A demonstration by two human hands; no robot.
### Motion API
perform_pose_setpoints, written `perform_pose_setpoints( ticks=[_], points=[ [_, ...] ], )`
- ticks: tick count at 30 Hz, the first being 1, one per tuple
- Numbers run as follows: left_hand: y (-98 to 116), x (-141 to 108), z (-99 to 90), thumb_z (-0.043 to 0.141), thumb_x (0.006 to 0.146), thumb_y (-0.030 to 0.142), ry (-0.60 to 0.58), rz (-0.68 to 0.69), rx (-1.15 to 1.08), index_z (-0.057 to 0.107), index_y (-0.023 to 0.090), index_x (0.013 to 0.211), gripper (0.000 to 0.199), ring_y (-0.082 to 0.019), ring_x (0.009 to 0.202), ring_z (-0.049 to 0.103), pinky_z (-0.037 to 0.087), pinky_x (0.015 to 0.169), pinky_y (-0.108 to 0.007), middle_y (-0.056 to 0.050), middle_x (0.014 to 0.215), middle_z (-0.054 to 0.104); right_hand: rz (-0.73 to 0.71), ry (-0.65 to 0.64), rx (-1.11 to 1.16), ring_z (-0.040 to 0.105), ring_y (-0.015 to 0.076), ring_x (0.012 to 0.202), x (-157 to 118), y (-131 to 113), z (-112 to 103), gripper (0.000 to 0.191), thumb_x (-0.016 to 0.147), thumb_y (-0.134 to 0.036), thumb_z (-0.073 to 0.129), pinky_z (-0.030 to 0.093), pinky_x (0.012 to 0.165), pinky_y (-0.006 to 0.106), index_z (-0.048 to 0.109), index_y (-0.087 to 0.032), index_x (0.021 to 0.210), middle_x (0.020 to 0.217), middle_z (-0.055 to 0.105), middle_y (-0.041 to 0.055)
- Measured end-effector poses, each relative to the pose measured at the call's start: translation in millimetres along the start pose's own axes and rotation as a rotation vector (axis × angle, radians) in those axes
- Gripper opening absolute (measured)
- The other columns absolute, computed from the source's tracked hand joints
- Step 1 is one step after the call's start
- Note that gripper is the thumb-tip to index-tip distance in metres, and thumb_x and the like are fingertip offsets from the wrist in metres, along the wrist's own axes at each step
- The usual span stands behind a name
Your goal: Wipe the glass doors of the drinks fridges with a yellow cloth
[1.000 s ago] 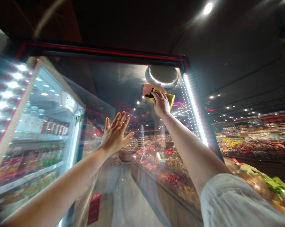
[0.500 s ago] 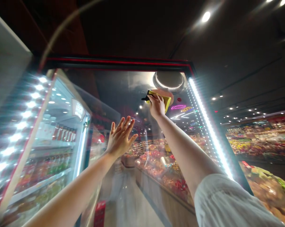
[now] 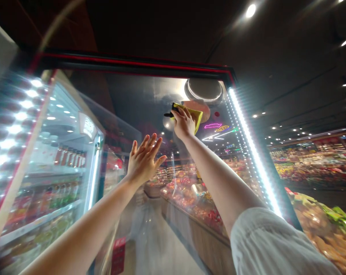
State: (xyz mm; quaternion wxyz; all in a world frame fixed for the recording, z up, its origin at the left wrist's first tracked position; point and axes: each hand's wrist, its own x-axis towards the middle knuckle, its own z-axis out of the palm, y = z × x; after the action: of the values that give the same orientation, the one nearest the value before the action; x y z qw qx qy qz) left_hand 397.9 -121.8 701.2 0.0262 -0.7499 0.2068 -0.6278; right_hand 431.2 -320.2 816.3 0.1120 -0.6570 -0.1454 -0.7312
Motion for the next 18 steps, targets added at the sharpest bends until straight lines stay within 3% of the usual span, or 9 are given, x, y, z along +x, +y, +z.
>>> perform_pose_setpoints(
  ticks=[2,5,8,11,15,18],
  points=[
    [-2,0,2.3,0.047,0.102,0.049,0.013,0.005,-0.001,0.025,0.033,0.162,0.066,-0.027,0.158,0.021,0.008,0.130,-0.057,-0.002,0.170,0.026,-0.141,-0.038,0.002,0.043,0.0278,0.145,-7,-4,1,0.043,0.100,-0.023,0.049,0.040,0.117,0.052,0.061,-0.035,0.139,0.152,0.056,-0.0001],
    [-5,0,6.4,0.048,0.102,0.049,0.035,0.024,-0.011,0.022,0.035,0.162,0.067,-0.027,0.159,0.021,0.009,0.129,-0.059,-0.003,0.170,0.026,-0.304,-0.078,0.046,0.047,0.0254,0.142,-13,12,-6,0.041,0.100,-0.026,0.051,0.039,0.118,0.049,0.062,-0.038,0.138,0.148,0.060,-0.0018],
    [-5,0,8.2,0.049,0.102,0.048,0.025,0.027,-0.007,0.022,0.034,0.162,0.068,-0.028,0.159,0.021,0.011,0.128,-0.060,-0.004,0.170,0.026,-0.175,-0.019,0.083,0.052,0.0272,0.137,-1,27,-6,0.040,0.098,-0.022,0.053,0.043,0.115,0.052,0.066,-0.036,0.133,0.146,0.062,-0.0007],
    [-3,2,5.3,0.051,0.101,0.048,-0.015,0.007,0.001,0.025,0.034,0.162,0.068,-0.028,0.159,0.019,0.011,0.129,-0.060,-0.004,0.171,0.025,-0.017,0.033,0.089,0.048,0.0297,0.141,11,10,4,0.043,0.097,-0.017,0.050,0.044,0.112,0.054,0.066,-0.033,0.134,0.147,0.061,0.0007],
    [-5,6,-4.5,0.052,0.100,0.048,-0.087,0.010,0.019,0.029,0.031,0.161,0.068,-0.027,0.159,0.020,0.013,0.129,-0.058,-0.004,0.170,0.026,-0.181,-0.050,0.092,0.044,0.0256,0.145,-8,-18,6,0.043,0.100,-0.020,0.047,0.040,0.118,0.049,0.063,-0.035,0.137,0.151,0.057,-0.0016],
    [-16,7,-12.5,0.050,0.100,0.045,-0.091,0.011,0.029,0.031,0.024,0.161,0.068,-0.027,0.159,0.020,0.015,0.130,-0.054,-0.007,0.170,0.027,-0.307,-0.123,0.086,0.046,0.0224,0.144,-25,-7,-6,0.041,0.101,-0.022,0.048,0.037,0.121,0.045,0.063,-0.035,0.137,0.150,0.059,-0.0023]
  ],
)
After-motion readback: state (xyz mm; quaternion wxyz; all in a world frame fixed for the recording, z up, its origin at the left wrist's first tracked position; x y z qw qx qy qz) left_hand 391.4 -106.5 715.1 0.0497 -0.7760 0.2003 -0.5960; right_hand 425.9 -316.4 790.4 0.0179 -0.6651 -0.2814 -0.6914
